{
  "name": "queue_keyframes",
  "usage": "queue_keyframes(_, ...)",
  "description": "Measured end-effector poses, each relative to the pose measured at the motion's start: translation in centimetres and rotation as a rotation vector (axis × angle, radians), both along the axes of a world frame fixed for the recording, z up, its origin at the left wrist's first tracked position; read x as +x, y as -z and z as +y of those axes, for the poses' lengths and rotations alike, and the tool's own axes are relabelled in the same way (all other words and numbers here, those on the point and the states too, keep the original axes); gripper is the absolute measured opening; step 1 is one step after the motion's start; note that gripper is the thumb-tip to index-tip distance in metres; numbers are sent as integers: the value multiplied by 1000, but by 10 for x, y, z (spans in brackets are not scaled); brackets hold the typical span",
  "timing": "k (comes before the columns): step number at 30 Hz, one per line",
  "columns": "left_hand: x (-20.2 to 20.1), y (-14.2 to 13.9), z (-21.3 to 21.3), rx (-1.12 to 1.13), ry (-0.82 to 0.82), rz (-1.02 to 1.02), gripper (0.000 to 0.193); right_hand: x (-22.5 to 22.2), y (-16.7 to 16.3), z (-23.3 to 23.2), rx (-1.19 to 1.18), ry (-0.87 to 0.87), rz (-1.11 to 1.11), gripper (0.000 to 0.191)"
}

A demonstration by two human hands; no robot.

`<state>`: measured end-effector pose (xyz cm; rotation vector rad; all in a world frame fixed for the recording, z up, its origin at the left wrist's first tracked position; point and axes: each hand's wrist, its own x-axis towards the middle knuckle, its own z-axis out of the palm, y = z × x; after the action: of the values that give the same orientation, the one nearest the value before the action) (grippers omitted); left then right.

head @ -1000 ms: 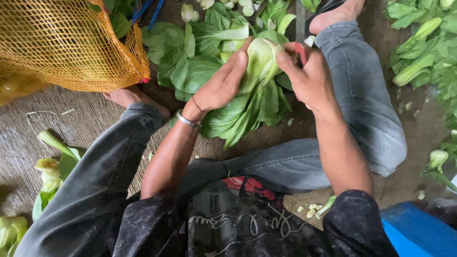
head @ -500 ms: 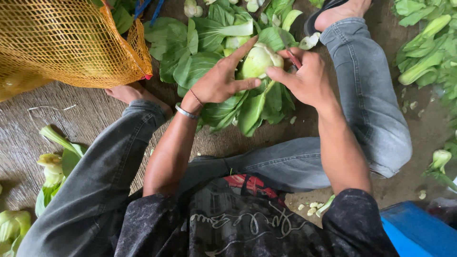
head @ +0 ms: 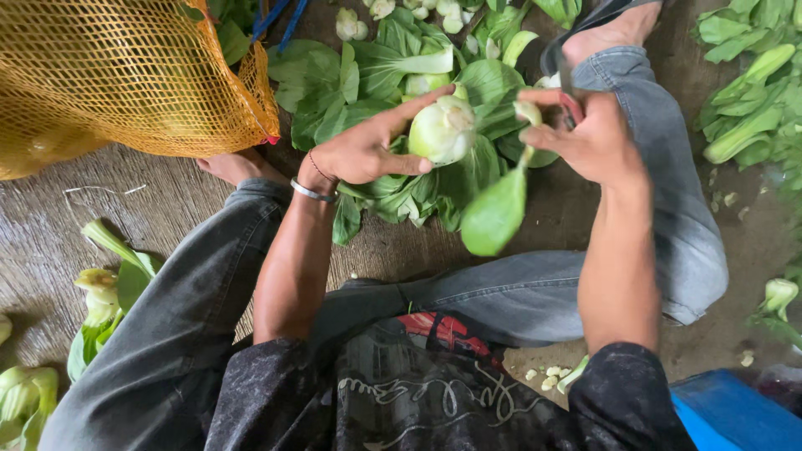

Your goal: The person sits on the floor and trims the root ends off bok choy heads using a small knife, then places the trimmed heads into an orange mesh bag beside them while discarded leaves and trimmings pile on the floor.

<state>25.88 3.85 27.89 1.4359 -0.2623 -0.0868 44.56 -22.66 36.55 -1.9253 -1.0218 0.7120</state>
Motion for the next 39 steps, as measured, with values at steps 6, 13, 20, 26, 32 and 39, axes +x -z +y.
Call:
queue_keyframes(6, 13, -4, -34, -108, -294, 3, 108, -43, -6, 13, -63, 94, -593, 44)
queue_keyframes(13, 14, -7, -45, 165, -408, -56, 88, -58, -24, 23, -26, -98, -710, 42)
queue_keyframes(20, 8, -12, -45, 401, -410, -210, 98, -61, -33, 25, -102, -189, -825, 53)
queue_keyframes(26, 6, -15, -46, 429, -348, -112, 88, -56, -27, 12, -122, -184, -920, 55)
queue_keyframes(32, 8, -30, -40, 424, -296, -221, 87, -9, -16, -7, -256, 66, -908, 46)
queue_keyframes(39, 14, -34, -56, 210, -329, -11, 81, -31, 46, -35, 197, 254, -121, 46)
